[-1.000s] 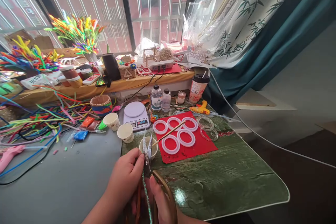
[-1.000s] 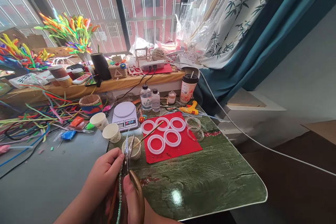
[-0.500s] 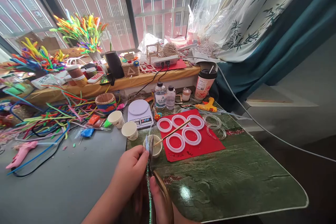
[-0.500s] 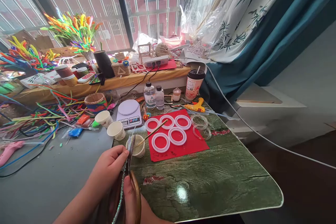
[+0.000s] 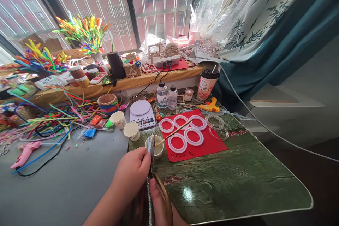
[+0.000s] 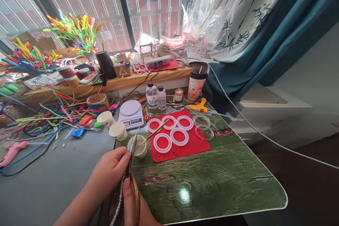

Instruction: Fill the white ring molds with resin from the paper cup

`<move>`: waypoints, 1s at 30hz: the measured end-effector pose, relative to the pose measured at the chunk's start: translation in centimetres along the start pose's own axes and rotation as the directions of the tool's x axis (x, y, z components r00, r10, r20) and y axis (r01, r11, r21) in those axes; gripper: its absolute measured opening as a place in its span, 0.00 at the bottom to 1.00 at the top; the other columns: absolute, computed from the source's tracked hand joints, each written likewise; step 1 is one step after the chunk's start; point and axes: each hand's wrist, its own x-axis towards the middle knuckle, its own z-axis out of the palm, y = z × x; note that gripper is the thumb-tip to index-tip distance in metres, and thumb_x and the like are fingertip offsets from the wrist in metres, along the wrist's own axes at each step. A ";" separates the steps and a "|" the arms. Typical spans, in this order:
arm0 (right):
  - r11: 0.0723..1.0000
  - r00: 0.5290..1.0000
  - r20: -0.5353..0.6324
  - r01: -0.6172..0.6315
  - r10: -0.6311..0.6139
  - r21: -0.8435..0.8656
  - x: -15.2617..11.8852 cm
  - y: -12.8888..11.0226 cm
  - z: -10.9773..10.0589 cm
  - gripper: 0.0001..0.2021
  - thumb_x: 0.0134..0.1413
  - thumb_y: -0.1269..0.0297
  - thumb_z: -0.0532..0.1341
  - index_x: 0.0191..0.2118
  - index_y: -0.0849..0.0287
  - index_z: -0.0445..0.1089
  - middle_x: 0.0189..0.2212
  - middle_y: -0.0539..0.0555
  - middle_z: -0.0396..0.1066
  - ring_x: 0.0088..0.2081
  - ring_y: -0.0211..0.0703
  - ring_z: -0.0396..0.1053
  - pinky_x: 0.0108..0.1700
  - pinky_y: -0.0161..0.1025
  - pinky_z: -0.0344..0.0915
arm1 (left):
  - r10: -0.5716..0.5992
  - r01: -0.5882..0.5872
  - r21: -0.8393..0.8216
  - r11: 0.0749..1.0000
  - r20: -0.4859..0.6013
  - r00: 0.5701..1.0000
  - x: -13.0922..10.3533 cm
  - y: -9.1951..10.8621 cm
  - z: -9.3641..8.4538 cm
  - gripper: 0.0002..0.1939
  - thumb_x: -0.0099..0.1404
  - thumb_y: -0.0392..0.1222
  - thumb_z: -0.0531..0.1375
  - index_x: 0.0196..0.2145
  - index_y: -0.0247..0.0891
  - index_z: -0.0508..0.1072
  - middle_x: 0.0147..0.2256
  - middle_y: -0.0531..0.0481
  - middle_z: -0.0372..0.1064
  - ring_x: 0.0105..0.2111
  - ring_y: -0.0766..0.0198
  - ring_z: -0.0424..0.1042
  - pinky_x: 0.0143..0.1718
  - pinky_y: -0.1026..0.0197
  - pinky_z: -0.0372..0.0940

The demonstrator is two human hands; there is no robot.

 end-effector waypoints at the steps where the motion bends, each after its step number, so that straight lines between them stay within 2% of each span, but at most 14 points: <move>1: 0.999 1.000 -0.002 0.004 -0.004 -0.033 0.0 0.1 -0.1 0.46 0.55 0.14 0.65 0.51 0.56 0.85 0.48 0.65 0.88 0.64 0.72 0.79 0.70 0.61 0.72 | -0.002 0.002 0.004 1.000 0.006 1.000 0.0 0.1 0.0 0.18 0.77 0.45 0.49 0.27 0.45 0.56 0.27 0.52 0.66 0.31 0.56 0.66 0.34 0.56 0.52; 6: 0.999 0.999 -0.039 0.016 -0.018 -0.049 -0.6 -0.3 0.8 0.46 0.61 0.14 0.58 0.51 0.55 0.85 0.48 0.65 0.88 0.66 0.72 0.79 0.73 0.62 0.69 | -0.023 0.022 0.056 0.998 0.029 0.999 0.0 0.8 -0.6 0.19 0.79 0.40 0.51 0.27 0.45 0.56 0.27 0.53 0.65 0.31 0.57 0.65 0.34 0.56 0.50; 12: 1.000 0.997 -0.083 -0.009 0.009 0.002 -1.3 -0.6 2.1 0.46 0.62 0.16 0.60 0.59 0.55 0.85 0.58 0.65 0.86 0.72 0.71 0.74 0.78 0.60 0.64 | -0.048 0.035 0.145 0.989 0.085 0.995 0.4 1.7 -1.6 0.20 0.77 0.35 0.53 0.26 0.44 0.57 0.27 0.53 0.67 0.31 0.57 0.65 0.33 0.56 0.50; 15: 1.000 0.991 -0.130 -0.029 0.029 0.004 -1.5 0.0 1.9 0.44 0.62 0.16 0.60 0.58 0.52 0.85 0.57 0.64 0.87 0.73 0.71 0.74 0.78 0.59 0.65 | -0.045 0.029 0.159 0.987 0.097 0.994 0.5 1.9 -1.7 0.19 0.77 0.36 0.53 0.26 0.44 0.58 0.28 0.52 0.70 0.32 0.57 0.68 0.33 0.56 0.50; 18: 0.998 0.985 -0.160 -0.062 0.062 0.001 -1.4 0.4 1.3 0.41 0.61 0.17 0.63 0.54 0.51 0.86 0.52 0.64 0.89 0.70 0.73 0.77 0.75 0.61 0.70 | -0.052 0.034 0.185 0.982 0.094 0.994 0.6 2.0 -1.5 0.20 0.78 0.36 0.53 0.26 0.44 0.58 0.28 0.52 0.69 0.31 0.57 0.67 0.33 0.55 0.50; 20: 0.997 0.982 -0.174 -0.073 0.070 -0.012 -1.3 0.4 0.9 0.40 0.60 0.19 0.66 0.54 0.52 0.86 0.53 0.64 0.89 0.71 0.73 0.76 0.74 0.61 0.71 | -0.055 0.034 0.207 0.978 0.096 0.994 0.5 2.1 -1.4 0.19 0.79 0.36 0.53 0.27 0.44 0.58 0.29 0.51 0.70 0.32 0.56 0.68 0.33 0.55 0.50; 24: 0.999 0.983 -0.178 -0.040 0.036 -0.017 -0.9 0.5 0.3 0.42 0.59 0.21 0.70 0.59 0.56 0.86 0.64 0.65 0.84 0.78 0.70 0.67 0.81 0.58 0.61 | -0.067 0.040 0.278 0.960 0.088 0.994 0.4 2.5 -1.2 0.19 0.81 0.38 0.53 0.28 0.44 0.59 0.31 0.50 0.75 0.33 0.55 0.72 0.33 0.55 0.50; 27: 0.999 0.981 -0.189 -0.031 0.034 0.019 -0.9 0.8 0.1 0.44 0.57 0.21 0.71 0.61 0.56 0.86 0.65 0.64 0.84 0.81 0.70 0.62 0.84 0.60 0.55 | -0.080 0.047 0.339 0.940 0.086 0.993 0.2 2.8 -1.2 0.18 0.82 0.40 0.52 0.31 0.44 0.64 0.33 0.47 0.79 0.35 0.53 0.76 0.33 0.55 0.49; 30: 0.998 0.981 -0.192 -0.018 0.029 0.056 -0.9 0.7 0.0 0.43 0.56 0.22 0.73 0.60 0.56 0.86 0.64 0.64 0.85 0.82 0.70 0.61 0.83 0.61 0.56 | -0.074 0.037 0.372 0.927 0.086 0.993 0.1 2.9 -1.1 0.17 0.83 0.40 0.52 0.33 0.43 0.69 0.36 0.45 0.83 0.37 0.51 0.80 0.34 0.55 0.48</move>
